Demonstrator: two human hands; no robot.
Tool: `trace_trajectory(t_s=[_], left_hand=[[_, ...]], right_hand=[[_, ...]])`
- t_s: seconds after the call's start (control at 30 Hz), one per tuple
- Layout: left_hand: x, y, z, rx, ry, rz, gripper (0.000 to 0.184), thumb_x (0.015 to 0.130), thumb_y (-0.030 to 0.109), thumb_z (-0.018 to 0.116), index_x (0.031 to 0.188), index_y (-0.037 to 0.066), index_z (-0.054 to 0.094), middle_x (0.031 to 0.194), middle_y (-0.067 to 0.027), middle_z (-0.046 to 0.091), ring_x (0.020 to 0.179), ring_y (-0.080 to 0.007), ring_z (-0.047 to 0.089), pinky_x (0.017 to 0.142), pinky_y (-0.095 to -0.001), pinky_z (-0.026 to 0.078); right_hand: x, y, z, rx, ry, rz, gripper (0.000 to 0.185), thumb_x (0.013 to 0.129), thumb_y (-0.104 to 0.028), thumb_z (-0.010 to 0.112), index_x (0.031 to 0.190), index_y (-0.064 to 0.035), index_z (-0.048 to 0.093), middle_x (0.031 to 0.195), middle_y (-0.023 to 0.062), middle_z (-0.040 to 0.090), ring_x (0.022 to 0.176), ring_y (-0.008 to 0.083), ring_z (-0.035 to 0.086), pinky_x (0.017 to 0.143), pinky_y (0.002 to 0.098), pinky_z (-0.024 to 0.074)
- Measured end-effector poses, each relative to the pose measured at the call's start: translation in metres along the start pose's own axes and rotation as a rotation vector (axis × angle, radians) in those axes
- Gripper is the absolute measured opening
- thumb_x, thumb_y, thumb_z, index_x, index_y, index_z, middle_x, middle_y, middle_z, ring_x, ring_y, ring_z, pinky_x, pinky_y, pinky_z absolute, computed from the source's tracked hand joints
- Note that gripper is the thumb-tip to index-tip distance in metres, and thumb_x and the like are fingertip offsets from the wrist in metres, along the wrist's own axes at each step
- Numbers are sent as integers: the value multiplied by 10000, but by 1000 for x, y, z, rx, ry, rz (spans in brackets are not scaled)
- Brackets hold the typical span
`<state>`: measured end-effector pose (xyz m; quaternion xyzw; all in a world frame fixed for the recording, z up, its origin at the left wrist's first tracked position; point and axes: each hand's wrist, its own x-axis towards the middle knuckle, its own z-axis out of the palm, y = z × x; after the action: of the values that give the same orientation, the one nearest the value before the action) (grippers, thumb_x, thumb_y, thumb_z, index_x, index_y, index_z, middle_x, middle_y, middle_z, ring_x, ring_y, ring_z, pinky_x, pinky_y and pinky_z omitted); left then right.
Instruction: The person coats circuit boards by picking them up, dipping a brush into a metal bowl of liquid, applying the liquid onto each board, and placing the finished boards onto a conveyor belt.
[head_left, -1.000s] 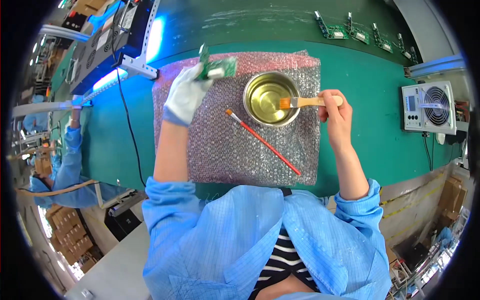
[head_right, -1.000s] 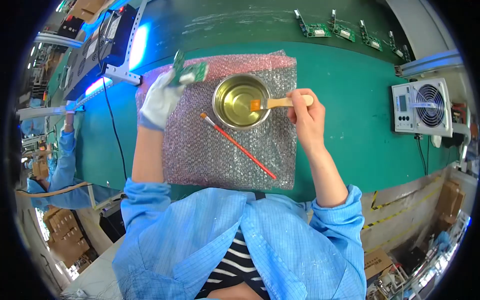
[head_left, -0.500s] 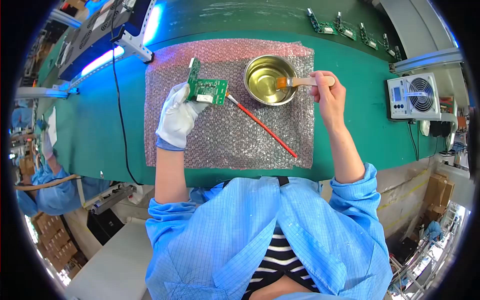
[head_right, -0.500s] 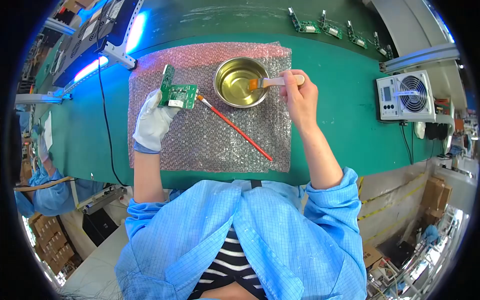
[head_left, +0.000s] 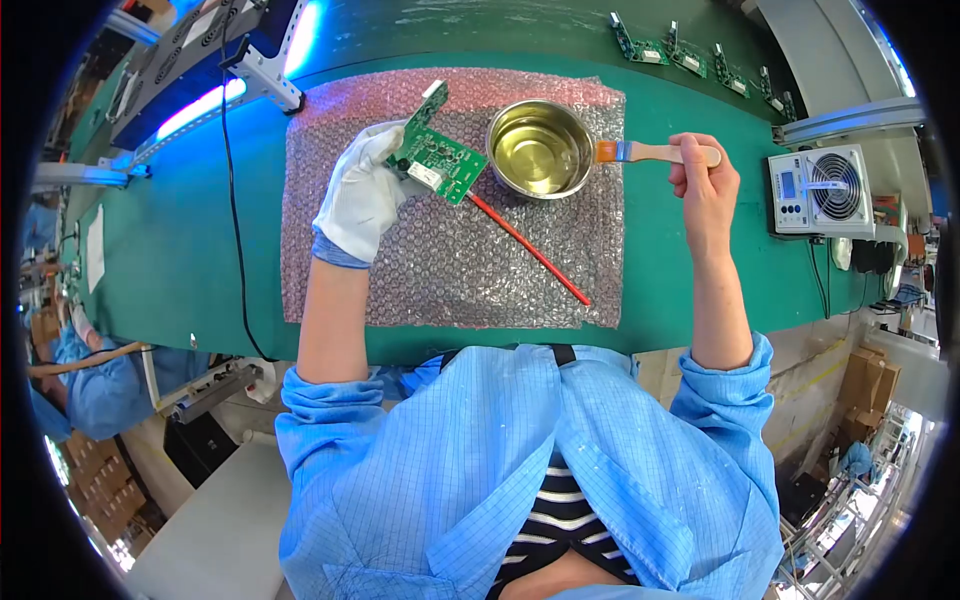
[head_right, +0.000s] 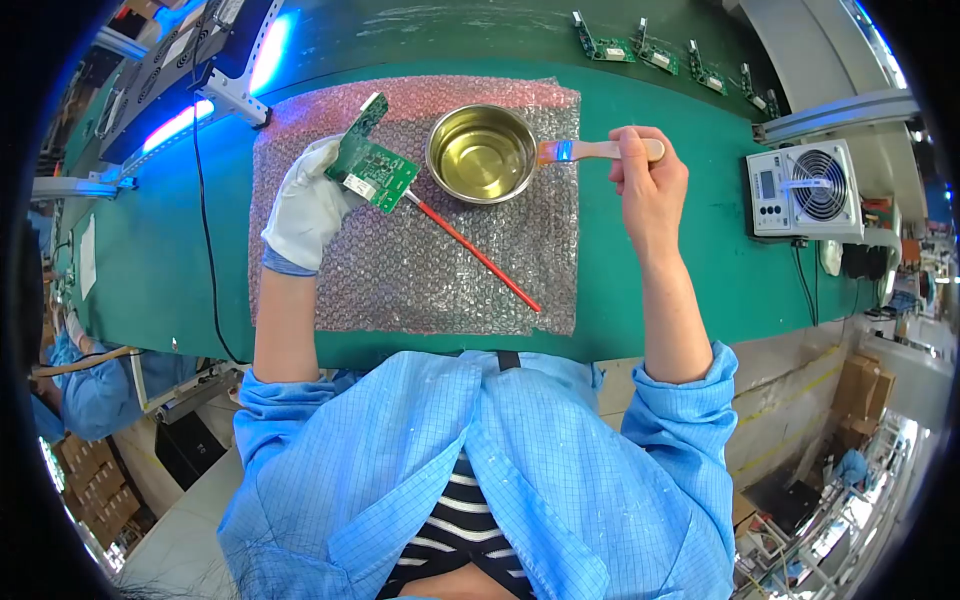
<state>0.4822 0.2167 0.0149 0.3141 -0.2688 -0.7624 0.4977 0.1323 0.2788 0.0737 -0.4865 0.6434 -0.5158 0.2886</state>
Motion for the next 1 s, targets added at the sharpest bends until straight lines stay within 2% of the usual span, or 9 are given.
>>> trace_trajectory(t_s=[0.2,0.3,0.47,0.57,0.63,0.73,0.9,0.93,1.0], left_hand=[[7,1,13,13,-59,-8,283,882,180,592,1101,2,567,996,-121,634,894,-251,650,724,-424,577],[10,0,15,82,-75,3,329,878,195,605,1130,-15,573,974,-102,631,861,-227,652,718,-399,574],[6,-2,27,158,-73,-15,366,874,237,626,1145,-1,567,1010,-83,618,897,-196,627,748,-382,562],[3,-4,38,251,-138,-60,366,867,268,648,1126,18,578,1017,-60,610,928,-166,610,778,-362,553],[4,-6,42,278,-150,-67,360,866,274,651,1114,21,585,1017,-57,610,930,-164,611,780,-359,552],[4,-5,42,324,-183,-79,349,868,292,651,1091,28,603,1025,-50,614,950,-159,610,781,-352,554],[2,-6,47,342,-219,-81,365,898,238,606,1146,-26,563,1116,-106,604,1040,-191,584,886,-347,493],[1,-6,48,342,-220,-83,365,898,238,606,1146,-26,563,1116,-106,604,1040,-191,584,886,-347,493],[0,-5,52,412,-242,-9,345,863,276,648,1103,33,605,1054,-51,615,953,-160,615,763,-341,556]], right_hand=[[0,5,3,154,-93,59,249,965,-235,527,956,-8,629,659,-20,506,578,42,429,504,194,341],[1,12,-5,46,-73,111,248,964,-238,530,971,-9,624,669,-17,500,591,48,428,509,197,340],[-2,-14,2,203,-59,29,256,954,-239,551,1028,-3,617,697,-21,513,603,57,441,525,195,346],[-8,-35,13,267,-220,-44,260,943,-220,570,1072,-1,624,719,-11,535,632,65,469,539,196,351],[-10,-40,16,250,-456,-79,260,924,-196,598,1094,-2,632,740,6,549,668,78,494,564,207,375],[-12,-41,22,293,-577,-135,245,911,-186,615,1067,2,643,743,19,554,682,87,506,587,215,400],[-14,-43,28,310,-657,-167,207,905,-136,615,1053,4,650,816,31,567,692,90,500,607,219,419],[-14,-44,29,283,-668,-170,197,903,-129,615,1046,1,653,836,31,568,697,86,497,612,219,422],[-14,-43,32,257,-678,-172,188,902,-123,616,1040,-2,657,857,32,569,702,83,495,616,219,424]])
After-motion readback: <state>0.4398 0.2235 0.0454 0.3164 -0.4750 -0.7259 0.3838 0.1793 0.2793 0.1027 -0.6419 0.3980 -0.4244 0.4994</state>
